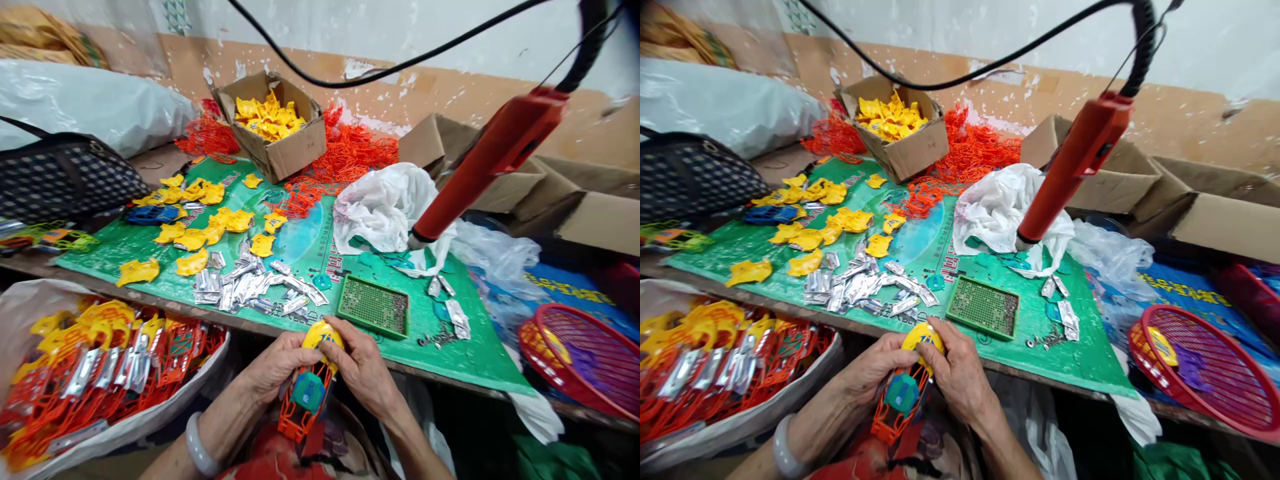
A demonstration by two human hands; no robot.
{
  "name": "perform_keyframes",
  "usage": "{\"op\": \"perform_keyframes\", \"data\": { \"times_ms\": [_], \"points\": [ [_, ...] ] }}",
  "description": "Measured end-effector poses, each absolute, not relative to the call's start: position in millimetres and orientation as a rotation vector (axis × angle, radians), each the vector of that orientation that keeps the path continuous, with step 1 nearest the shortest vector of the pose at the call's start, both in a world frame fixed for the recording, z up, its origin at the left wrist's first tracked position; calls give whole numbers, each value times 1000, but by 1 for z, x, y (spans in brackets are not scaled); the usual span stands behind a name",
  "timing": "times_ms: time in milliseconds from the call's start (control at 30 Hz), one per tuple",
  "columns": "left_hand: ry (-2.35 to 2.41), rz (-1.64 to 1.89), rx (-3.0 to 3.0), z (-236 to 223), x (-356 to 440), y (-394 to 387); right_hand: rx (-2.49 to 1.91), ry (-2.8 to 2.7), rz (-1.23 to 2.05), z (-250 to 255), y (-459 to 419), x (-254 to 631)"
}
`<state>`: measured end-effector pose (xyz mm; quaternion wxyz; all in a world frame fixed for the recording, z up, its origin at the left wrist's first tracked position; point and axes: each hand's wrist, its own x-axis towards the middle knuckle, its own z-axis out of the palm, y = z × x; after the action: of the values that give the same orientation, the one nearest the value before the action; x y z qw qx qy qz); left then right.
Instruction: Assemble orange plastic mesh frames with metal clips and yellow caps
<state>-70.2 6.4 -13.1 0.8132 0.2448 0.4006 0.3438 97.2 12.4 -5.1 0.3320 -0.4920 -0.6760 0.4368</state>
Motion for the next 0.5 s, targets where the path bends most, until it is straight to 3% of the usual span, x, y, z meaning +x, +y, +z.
{"op": "perform_keyframes", "data": {
  "times_ms": [133, 300, 400, 500],
  "points": [
    [855, 719, 431, -18, -58, 4, -1383, -1738, 885, 18, 11, 126],
    [934, 694, 337, -21, -46, -5, -1556, -1304, 88, 53, 43, 200],
    [928, 707, 293, -22, -41, -12, -1523, -1186, -35, 64, 81, 233],
    [928, 713, 277, -22, -39, -15, -1453, -1199, 41, 69, 123, 245]
  ]
}}
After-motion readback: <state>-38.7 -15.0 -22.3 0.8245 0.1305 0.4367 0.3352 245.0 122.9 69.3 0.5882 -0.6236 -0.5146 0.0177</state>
